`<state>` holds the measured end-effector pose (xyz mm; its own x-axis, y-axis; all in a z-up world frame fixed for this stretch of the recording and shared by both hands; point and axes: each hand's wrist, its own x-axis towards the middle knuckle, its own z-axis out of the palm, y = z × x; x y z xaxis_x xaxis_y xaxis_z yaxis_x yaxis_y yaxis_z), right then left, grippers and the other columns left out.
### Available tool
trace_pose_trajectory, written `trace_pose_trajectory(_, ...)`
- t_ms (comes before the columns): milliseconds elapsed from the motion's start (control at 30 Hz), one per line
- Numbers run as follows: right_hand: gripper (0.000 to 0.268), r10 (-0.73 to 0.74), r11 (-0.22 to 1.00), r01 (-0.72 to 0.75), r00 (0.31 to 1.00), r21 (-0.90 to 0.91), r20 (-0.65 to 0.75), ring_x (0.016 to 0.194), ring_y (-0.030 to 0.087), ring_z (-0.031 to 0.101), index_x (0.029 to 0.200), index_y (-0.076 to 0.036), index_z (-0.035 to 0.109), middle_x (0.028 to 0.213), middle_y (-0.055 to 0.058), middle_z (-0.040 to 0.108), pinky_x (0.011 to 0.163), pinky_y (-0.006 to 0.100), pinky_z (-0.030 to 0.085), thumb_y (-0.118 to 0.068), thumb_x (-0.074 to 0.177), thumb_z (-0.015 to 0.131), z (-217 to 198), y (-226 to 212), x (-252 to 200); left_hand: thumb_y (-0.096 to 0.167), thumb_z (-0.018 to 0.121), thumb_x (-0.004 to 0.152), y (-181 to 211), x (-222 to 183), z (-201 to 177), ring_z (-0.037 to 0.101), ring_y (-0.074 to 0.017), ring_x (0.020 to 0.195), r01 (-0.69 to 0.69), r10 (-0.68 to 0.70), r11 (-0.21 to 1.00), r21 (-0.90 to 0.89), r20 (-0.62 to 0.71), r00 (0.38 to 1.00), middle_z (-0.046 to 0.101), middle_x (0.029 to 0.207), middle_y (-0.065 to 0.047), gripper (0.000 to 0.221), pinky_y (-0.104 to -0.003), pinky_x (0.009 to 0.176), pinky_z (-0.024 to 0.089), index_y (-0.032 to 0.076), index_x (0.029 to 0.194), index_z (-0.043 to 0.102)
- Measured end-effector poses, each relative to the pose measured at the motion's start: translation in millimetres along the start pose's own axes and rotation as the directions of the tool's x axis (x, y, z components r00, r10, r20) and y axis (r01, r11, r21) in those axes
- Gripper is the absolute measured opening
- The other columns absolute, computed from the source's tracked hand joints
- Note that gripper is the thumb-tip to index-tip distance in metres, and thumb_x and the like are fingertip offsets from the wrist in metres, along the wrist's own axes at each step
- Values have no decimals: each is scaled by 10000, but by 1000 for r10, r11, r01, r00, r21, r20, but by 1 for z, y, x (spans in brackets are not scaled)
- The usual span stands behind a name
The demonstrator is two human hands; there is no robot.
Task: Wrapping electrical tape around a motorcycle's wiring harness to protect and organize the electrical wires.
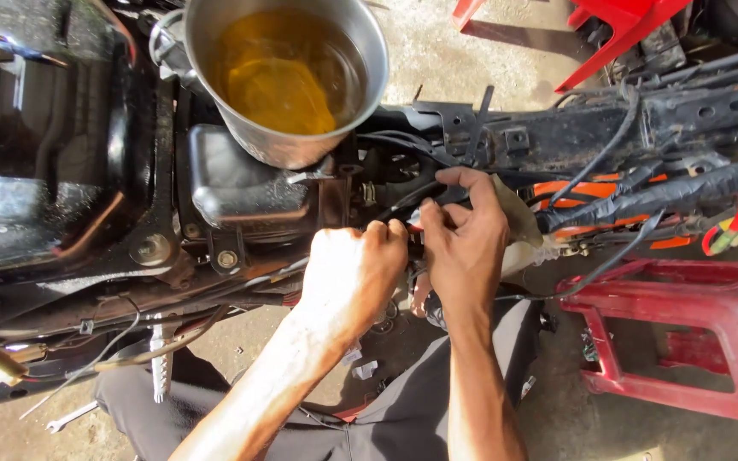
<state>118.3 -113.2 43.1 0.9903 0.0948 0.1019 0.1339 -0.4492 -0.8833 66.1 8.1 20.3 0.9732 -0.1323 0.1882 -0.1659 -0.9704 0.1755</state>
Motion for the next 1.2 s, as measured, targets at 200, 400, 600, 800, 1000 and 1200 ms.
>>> trace_pose_trajectory(200, 295, -19, 995, 23, 999, 101, -36, 546, 115, 540, 1186, -115, 652, 521, 34, 546, 626, 269, 530, -109, 892, 628, 2, 17, 1, 73, 603, 800, 19, 7, 15, 713, -306, 506, 73, -64, 992, 99, -92, 994, 644, 583, -57, 72, -476, 505, 573, 59, 854, 648)
trace_pose_trajectory(400, 309, -55, 996, 57, 998, 62, -25, 513, 128, 569, 1206, -167, 664, 506, 28, 559, 590, 270, 535, -89, 910, 621, -1, 12, 2, 8, 536, 806, 16, 13, 8, 715, -364, 512, -124, 114, 988, 93, 103, 988, 624, 617, -108, 98, -539, 533, 570, -12, 865, 612)
trace_pose_trajectory(600, 341, -87, 993, 86, 996, 82, 2, 475, 156, 644, 1241, -122, 639, 584, 76, 649, 529, 270, 570, -9, 925, 586, -9, 15, -1, 115, 569, 987, 7, 20, -39, 719, -167, 588, -412, 267, 836, 362, 388, 882, 748, 775, -56, 229, -338, 702, 548, 29, 1136, 720)
trace_pose_trajectory(800, 352, -91, 993, 86, 994, 80, 55, 503, 161, 637, 1286, -156, 616, 599, 44, 619, 577, 284, 554, -11, 967, 581, -13, 24, -1, 170, 510, 1079, 12, 28, -49, 696, -119, 639, -475, 229, 767, 431, 507, 831, 716, 722, 21, 292, -255, 700, 505, 12, 1274, 658)
trace_pose_trajectory(1000, 333, -81, 993, 73, 992, 89, 93, 524, 172, 670, 1287, -184, 594, 613, 46, 642, 594, 296, 560, -35, 990, 576, -16, 26, 1, 232, 466, 1074, 9, 36, -45, 715, -153, 642, -515, 244, 763, 391, 563, 789, 721, 806, -44, 327, -306, 691, 551, 28, 1272, 627)
trace_pose_trajectory(1200, 337, -56, 998, 54, 990, 25, 128, 530, 135, 284, 1258, -157, 554, 547, -16, 355, 515, 286, 317, 24, 979, 610, -21, 11, 0, 195, 372, 1152, -16, 32, -19, 481, -110, 382, -521, 424, 772, 364, 316, 849, 535, 586, 61, 302, -306, 387, 380, 132, 911, 543)
